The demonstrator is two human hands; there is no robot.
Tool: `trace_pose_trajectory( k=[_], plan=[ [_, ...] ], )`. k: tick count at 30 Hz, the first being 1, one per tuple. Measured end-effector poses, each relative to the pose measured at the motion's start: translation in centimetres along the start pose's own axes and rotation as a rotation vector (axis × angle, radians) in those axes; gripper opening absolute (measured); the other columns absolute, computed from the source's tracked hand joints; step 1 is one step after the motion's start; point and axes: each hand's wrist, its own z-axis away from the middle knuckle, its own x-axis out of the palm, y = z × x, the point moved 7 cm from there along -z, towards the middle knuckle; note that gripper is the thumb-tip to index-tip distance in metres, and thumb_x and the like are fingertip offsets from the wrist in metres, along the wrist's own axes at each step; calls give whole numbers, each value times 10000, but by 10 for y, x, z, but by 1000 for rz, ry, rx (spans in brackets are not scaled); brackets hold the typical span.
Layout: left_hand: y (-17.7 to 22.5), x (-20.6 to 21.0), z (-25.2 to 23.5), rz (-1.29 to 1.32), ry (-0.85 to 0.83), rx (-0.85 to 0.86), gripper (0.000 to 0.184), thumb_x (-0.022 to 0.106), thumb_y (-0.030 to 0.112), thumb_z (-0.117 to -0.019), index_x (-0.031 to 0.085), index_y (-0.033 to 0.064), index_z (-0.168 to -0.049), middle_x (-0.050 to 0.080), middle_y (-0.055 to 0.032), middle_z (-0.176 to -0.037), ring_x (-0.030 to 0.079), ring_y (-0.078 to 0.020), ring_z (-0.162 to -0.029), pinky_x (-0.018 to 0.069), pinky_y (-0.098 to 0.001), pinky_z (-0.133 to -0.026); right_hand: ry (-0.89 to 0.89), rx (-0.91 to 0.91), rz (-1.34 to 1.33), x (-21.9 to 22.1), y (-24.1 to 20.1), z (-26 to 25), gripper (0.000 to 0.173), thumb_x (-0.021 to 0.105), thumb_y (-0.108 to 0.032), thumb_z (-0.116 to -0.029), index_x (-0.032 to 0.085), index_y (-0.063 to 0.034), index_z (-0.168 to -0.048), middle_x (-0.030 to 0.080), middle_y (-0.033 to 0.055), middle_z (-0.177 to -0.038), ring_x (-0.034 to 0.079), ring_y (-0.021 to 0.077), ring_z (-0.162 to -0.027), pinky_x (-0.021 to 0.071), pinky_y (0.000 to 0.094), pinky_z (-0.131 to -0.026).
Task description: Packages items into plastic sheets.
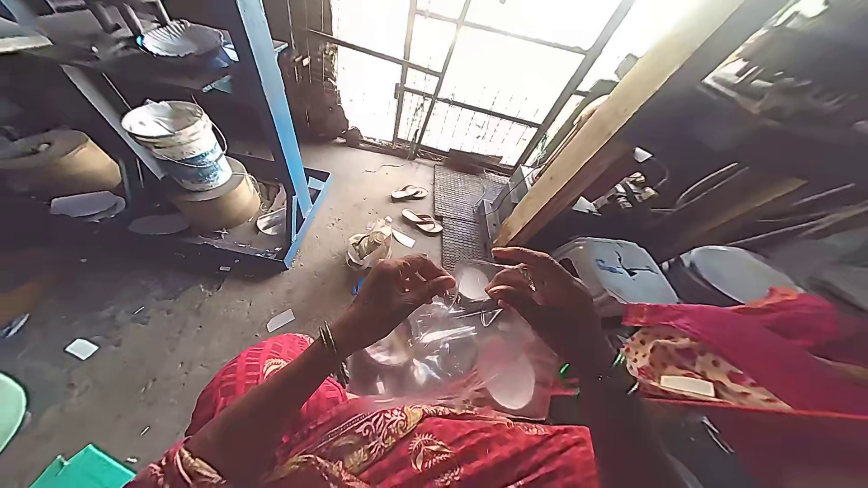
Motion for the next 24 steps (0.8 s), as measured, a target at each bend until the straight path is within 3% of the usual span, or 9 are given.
trace_pose_trajectory(
  k=[3,7,11,13,15,18,20,22,24],
  plan=[
    [4,1,1,-137,53,86,123,726,164,-946,735,42,-962,734,13,-904,672,-7,-786,568,-182,-749,-46,-10,58,7,4,0,407,703,-248,-954,629,-105,-1328,741,-47,-971,695,15,-899,584,216,-855],
    [5,2,1,-188,53,124,140,742,190,-937,720,52,-946,728,6,-887,665,-8,-759,563,-180,-724,-25,-16,123,6,3,-2,492,726,-354,-933,618,-111,-1347,724,2,-1117,695,64,-958,594,255,-847],
    [6,8,1,-298,-16,127,197,613,178,-1017,723,17,-988,714,-23,-861,664,-18,-746,562,-176,-722,46,-33,202,-4,-9,-3,586,745,-490,-874,666,-94,-1298,654,59,-1308,611,101,-1208,518,304,-1013],
    [5,13,1,-428,-55,198,264,521,175,-1056,708,10,-968,688,-44,-826,670,-64,-738,575,-217,-725,16,-59,199,-4,-15,-4,563,743,-477,-878,673,-85,-1276,686,35,-1246,632,67,-1166,526,278,-1001],
    [2,14,4,-494,-57,206,315,484,204,-1072,681,27,-900,631,-33,-735,622,-83,-650,546,-240,-633,-61,-53,152,2,-15,-3,523,753,-412,-889,676,-48,-1257,728,32,-1160,681,62,-1078,565,268,-954],
    [-4,-1,-2,-413,67,61,432,488,278,-1086,615,42,-746,487,11,-564,471,-48,-491,416,-227,-482,-123,47,175,7,-11,-4,391,713,-259,-936,662,-43,-1258,743,40,-1039,705,72,-854,600,274,-784],
    [-13,-12,-8,-360,150,4,468,492,300,-1086,562,76,-681,462,78,-559,457,21,-503,413,-177,-508,-80,65,224,5,-9,-1,251,685,-138,-957,682,-35,-1187,725,60,-987,670,51,-755,570,218,-718],
    [-25,-24,-16,-259,181,-40,424,476,310,-1082,596,97,-735,519,104,-598,504,33,-528,467,-177,-532,11,58,203,1,2,-7,182,668,-64,-940,723,20,-1092,736,100,-1039,684,59,-828,566,226,-786],
    [-36,-34,-23,-177,201,-12,374,486,294,-1076,645,92,-803,526,111,-609,483,24,-521,442,-186,-524,86,153,-1,-4,24,-10,192,656,-38,-927,689,33,-1103,726,46,-1011,685,28,-786,600,213,-735]
  ],
)
